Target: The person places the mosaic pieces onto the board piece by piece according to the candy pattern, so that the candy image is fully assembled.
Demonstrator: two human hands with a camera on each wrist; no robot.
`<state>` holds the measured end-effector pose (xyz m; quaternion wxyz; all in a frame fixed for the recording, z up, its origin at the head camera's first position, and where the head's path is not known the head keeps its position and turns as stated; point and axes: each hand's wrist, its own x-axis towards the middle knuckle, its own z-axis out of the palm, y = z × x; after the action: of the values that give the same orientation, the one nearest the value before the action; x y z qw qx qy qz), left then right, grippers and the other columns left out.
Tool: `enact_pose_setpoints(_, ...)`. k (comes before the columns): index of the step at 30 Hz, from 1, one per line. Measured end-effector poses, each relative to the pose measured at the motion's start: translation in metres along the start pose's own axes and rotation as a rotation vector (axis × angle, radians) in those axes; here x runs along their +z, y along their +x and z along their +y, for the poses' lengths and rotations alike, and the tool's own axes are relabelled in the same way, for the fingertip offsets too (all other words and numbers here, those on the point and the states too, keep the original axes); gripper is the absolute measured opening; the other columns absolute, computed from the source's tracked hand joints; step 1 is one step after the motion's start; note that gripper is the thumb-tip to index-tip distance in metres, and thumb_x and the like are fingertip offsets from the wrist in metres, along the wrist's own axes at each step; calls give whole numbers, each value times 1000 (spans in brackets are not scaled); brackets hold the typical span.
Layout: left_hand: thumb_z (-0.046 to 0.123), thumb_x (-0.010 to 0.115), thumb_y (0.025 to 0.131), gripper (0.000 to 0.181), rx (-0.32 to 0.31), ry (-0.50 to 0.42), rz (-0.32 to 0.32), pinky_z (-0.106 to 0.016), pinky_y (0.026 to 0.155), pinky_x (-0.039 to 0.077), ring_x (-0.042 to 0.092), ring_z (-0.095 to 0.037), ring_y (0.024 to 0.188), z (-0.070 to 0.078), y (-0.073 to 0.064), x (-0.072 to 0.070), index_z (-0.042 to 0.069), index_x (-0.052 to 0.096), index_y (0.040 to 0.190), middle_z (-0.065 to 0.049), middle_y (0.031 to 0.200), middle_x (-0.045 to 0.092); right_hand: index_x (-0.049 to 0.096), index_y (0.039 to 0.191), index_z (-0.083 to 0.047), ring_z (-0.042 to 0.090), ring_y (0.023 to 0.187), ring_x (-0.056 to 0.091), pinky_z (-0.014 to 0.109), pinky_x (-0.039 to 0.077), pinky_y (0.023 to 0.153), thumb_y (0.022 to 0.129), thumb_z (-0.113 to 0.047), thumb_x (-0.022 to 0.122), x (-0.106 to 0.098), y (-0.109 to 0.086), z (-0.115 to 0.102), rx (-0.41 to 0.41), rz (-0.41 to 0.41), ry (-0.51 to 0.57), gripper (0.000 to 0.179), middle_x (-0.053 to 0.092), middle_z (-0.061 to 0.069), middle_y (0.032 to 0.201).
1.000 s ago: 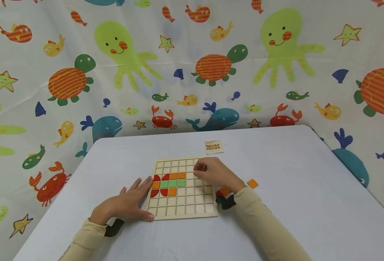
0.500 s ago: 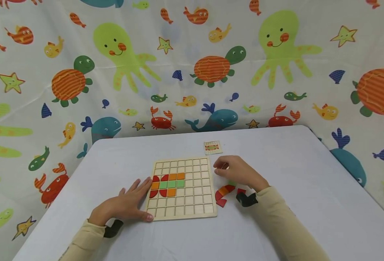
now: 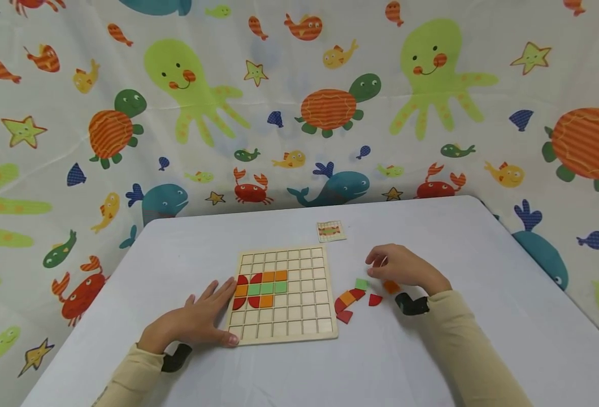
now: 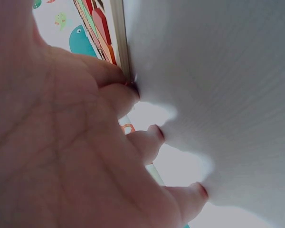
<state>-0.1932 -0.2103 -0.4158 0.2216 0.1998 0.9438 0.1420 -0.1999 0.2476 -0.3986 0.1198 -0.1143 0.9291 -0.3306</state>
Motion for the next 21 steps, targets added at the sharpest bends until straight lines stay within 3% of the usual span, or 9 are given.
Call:
enact_pose_setpoints(15,58,91,78,128,2,-2,-7,-83,116,6,5,-48,161,0,1,-1,6,21,171,-15,178,15,61,97,-5,24,87,54,37,47,73,92,-25,84,-15,-8,23,141,-103,-84,30,57,5,90)
enact_pose_setpoints(21,58,91,78,128,3,-5,-10,-83,116,5,5,-48,161,0,1,-1,6,21,171,-16,178,15,61,90,-7,22,84,53,36,42,71,91,-24,84,-14,-7,25,127,-108,-110,30,54,4,84)
